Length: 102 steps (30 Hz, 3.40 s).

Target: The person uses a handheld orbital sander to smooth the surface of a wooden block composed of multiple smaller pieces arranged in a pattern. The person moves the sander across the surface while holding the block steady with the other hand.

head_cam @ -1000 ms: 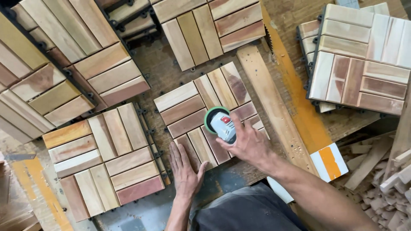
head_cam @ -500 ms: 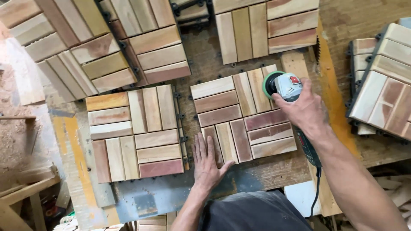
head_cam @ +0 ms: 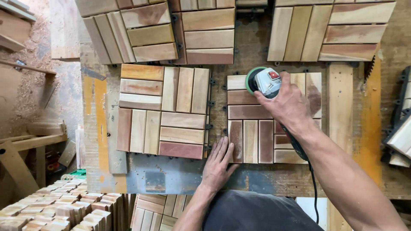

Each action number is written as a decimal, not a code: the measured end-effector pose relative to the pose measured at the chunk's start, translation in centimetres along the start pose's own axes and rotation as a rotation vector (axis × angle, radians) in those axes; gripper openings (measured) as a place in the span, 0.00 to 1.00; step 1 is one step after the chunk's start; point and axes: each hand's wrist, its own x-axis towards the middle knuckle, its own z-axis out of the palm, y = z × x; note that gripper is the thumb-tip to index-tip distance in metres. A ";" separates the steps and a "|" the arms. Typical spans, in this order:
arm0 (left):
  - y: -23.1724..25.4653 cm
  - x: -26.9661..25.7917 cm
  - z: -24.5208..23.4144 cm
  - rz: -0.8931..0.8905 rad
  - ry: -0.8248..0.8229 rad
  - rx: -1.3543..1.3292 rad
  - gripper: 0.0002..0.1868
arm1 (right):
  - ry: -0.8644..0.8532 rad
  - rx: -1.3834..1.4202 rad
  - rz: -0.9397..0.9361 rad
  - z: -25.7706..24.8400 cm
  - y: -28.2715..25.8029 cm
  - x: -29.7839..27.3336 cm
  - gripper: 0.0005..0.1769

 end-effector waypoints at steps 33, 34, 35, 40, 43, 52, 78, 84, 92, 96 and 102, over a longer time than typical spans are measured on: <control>-0.1 3.8 -5.3 -0.012 0.475 -0.311 0.19 | -0.175 -0.288 -0.352 4.6 5.1 -18.2 0.51; -0.1 4.0 -5.0 -0.001 0.472 -0.319 0.19 | -0.166 -0.288 -0.341 4.3 5.9 -18.2 0.51; 0.0 3.8 -5.0 -0.013 0.349 -0.282 0.20 | -0.067 -0.362 -0.403 3.9 6.6 -18.5 0.53; 1.0 3.8 -3.4 0.031 0.083 -0.212 0.22 | 0.025 -0.426 -0.373 2.3 10.8 -20.2 0.55; 1.2 3.3 -2.2 0.062 -0.089 -0.068 0.31 | 0.023 -0.446 -0.248 1.1 12.5 -20.2 0.56; 0.4 2.4 -2.5 0.299 -0.137 -0.025 0.21 | -0.205 -0.133 0.479 -6.0 13.9 -17.6 0.52; 0.1 1.5 -5.9 0.064 0.415 -0.309 0.10 | -0.049 -0.267 -0.432 3.4 2.5 -15.5 0.47; 0.8 3.8 -5.7 0.046 0.414 -0.317 0.09 | 0.077 -0.174 -0.417 2.7 3.2 -8.4 0.42; -2.7 10.9 -0.6 0.026 -0.011 -0.141 0.24 | -0.162 -0.327 -0.257 -0.2 6.1 -9.5 0.51; -3.9 16.5 3.4 0.119 -0.361 0.247 0.36 | -0.062 -0.410 -0.446 1.3 8.8 -15.2 0.57; -3.1 22.3 3.5 0.190 -0.599 0.329 0.39 | -0.024 -0.443 -0.477 2.0 11.4 -18.8 0.58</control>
